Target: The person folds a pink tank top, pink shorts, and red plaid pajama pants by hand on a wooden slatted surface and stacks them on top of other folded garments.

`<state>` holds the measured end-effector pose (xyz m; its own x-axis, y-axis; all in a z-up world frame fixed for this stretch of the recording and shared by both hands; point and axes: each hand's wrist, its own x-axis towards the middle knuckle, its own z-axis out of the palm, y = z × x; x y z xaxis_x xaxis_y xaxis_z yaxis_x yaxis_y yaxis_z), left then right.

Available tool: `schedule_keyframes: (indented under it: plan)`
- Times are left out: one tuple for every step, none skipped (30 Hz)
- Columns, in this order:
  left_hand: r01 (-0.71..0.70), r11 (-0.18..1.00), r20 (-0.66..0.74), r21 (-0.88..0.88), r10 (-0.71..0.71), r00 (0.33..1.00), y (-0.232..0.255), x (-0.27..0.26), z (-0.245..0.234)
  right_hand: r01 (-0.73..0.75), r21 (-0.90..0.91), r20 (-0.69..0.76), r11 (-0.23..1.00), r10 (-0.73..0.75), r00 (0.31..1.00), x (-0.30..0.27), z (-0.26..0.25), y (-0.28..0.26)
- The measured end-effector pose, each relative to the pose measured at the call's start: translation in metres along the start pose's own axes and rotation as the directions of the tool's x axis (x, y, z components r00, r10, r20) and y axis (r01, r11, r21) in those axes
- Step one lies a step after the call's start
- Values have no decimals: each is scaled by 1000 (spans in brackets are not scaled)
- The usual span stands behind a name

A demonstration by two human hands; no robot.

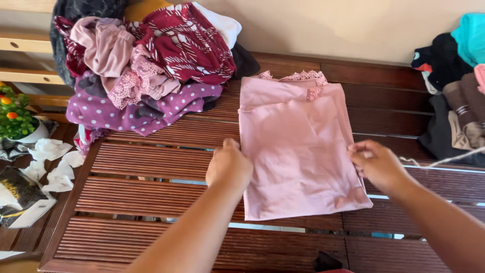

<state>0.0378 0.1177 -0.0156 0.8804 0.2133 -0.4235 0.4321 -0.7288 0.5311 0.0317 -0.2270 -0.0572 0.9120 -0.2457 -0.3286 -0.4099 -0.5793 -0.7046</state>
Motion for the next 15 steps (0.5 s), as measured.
schedule_keyframes:
  plan:
    - [25, 1000, 5, 13, -25, 1000, -4, -12, 0, 6, -1, -4, 1000, -6, 1000, -10, 3, -1]
    - [19, 1000, -1, 12, -19, 1000, -6, -22, -2, -35, -150, -23, 988, 32, 999, -20, 5, -1]
    - [64, 998, 42, 29, -65, 997, -7, -34, -3, -78, -294, -49, 953, 66, 997, -29, 6, -1]
    - [107, 993, 84, 47, -110, 990, -6, -44, -5, -73, -291, -56, 954, 60, 997, -38, 7, 0]
    - [99, 994, 79, 44, -103, 992, -5, -52, -7, -118, -260, 19, 958, 127, 992, -47, 10, 2]
    - [144, 986, 152, 83, -155, 976, -3, -61, -6, -166, -234, 97, 958, 193, 976, -53, 10, 5]
    - [185, 975, 222, 126, -210, 952, -1, -67, -5, -164, -232, 90, 959, 189, 978, -57, 10, 9]
    - [179, 976, 221, 125, -203, 954, 1, -72, -1, -202, -293, 107, 934, 242, 964, -61, 11, 14]
    - [145, 976, 244, 164, -182, 952, 0, -77, 5, -238, -353, 119, 905, 296, 948, -64, 12, 21]
    - [112, 973, 269, 201, -165, 949, -3, -79, 10, -239, -353, 115, 905, 296, 948, -67, 12, 28]
    - [109, 974, 270, 200, -162, 949, -4, -76, 13, -203, -151, 173, 967, 228, 958, -70, 13, 35]
    - [92, 976, 240, 199, -139, 961, -7, -72, 15, -167, 58, 215, 984, 151, 965, -74, 13, 40]
    - [74, 977, 210, 199, -116, 971, -12, -70, 15, -169, 55, 214, 984, 154, 965, -76, 11, 40]
    - [73, 977, 216, 200, -116, 969, -17, -67, 12, -182, -60, 193, 981, 191, 963, -80, 7, 39]
    - [39, 983, 171, 179, -70, 983, -20, -61, 4, -196, -174, 167, 965, 225, 960, -87, 5, 37]
